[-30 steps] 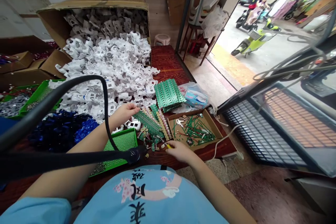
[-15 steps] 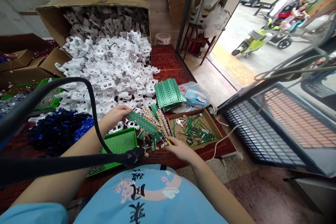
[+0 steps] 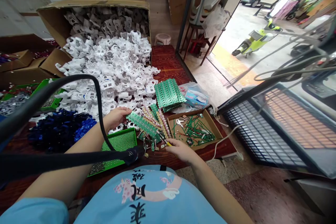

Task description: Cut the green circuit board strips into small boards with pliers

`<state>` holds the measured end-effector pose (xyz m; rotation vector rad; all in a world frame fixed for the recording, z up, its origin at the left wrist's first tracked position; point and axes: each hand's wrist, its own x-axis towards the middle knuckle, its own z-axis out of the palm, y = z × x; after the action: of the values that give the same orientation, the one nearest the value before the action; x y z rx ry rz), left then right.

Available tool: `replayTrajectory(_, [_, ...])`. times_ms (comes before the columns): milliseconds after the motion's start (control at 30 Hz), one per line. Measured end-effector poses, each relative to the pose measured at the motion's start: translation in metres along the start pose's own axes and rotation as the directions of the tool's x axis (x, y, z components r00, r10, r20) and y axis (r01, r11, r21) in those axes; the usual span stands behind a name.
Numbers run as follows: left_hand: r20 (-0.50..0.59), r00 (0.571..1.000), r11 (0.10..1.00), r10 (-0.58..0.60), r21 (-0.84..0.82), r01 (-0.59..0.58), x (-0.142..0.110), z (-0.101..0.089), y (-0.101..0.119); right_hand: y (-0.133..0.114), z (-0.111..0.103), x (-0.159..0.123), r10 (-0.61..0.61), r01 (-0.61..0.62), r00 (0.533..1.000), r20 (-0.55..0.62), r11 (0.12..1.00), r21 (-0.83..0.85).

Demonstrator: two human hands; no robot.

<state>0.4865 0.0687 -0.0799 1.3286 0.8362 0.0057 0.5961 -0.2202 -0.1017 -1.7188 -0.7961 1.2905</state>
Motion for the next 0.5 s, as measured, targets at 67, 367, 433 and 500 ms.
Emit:
replayTrajectory(67, [-0.012,1.0,1.0,-0.015,0.014,0.015,0.001,0.001,-0.002,0.003,0.001,0.001,-0.006,0.006,1.0,-0.009,0.999,-0.052])
replayTrajectory(367, [-0.026,0.994,0.859,0.109,0.506,-0.082,-0.013,0.037,0.009,0.012,0.016,0.015,0.234,-0.297,0.954,-0.188,0.831,-0.471])
replayTrajectory(433, [-0.049,0.991,0.843,0.122,0.532,-0.077,-0.014,0.04,0.013,0.012,0.017,0.015,0.24,-0.3,0.953,-0.183,0.825,-0.48])
replayTrajectory(500, [-0.065,0.989,0.845,0.134,0.529,-0.08,-0.012,0.036,0.014,0.012,0.015,0.012,0.229,-0.286,0.957,-0.176,0.831,-0.477])
